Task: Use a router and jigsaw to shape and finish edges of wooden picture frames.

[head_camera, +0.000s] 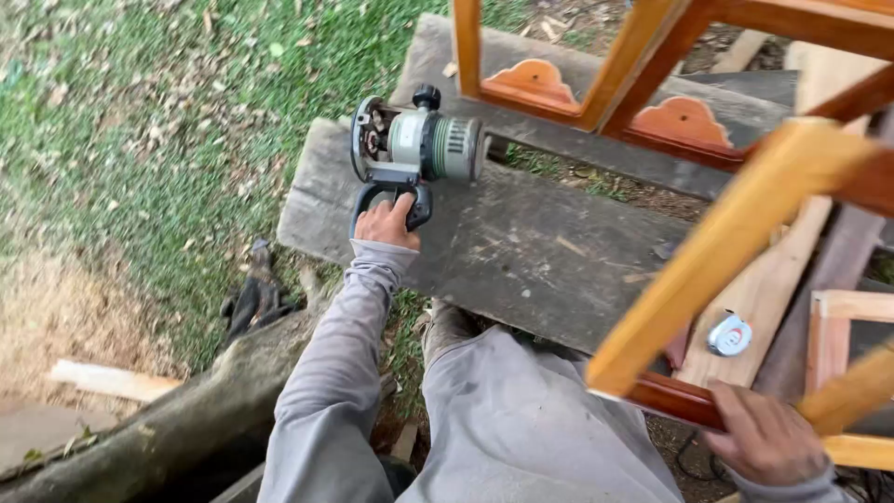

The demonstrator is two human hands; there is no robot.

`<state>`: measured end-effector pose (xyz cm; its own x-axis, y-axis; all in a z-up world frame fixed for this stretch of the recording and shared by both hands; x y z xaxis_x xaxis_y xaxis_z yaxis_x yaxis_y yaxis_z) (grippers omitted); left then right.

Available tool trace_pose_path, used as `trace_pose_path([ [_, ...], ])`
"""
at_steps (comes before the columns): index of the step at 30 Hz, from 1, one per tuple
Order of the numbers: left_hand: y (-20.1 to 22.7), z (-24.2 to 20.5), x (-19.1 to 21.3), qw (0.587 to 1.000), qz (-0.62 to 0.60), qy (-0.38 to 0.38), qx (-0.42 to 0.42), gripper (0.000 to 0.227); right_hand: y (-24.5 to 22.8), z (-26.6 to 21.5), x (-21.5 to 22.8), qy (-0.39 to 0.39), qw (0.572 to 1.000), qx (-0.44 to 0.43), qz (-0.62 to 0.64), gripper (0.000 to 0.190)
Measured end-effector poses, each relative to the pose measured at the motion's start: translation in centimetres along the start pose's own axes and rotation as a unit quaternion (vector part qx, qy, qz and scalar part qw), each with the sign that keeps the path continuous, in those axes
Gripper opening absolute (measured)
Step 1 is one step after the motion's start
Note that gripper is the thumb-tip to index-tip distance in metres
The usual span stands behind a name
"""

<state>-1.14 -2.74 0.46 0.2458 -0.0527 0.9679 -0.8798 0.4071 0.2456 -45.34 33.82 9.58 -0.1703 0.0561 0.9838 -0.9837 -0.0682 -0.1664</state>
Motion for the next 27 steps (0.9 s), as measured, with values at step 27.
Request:
trace_pose_path([
  [27,-6.2,-32.6,4.4,0.567,-0.478,0.364,0.564,0.026,-23.0,37.9,-18.8,-0.193,0.808,0.529,0.172,0.078],
])
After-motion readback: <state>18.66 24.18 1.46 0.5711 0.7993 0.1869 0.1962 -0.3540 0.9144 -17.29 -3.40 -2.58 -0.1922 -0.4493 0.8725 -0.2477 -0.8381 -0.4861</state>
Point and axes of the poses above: each hand's wrist, its own z-axis towards the middle knuckle, its own x-axis out of the back of the hand, y = z × x, the point moved 3 cm from there along z, towards the middle knuckle, and after that the axes turned 6 degrees about -y, right-handed, at the moved point
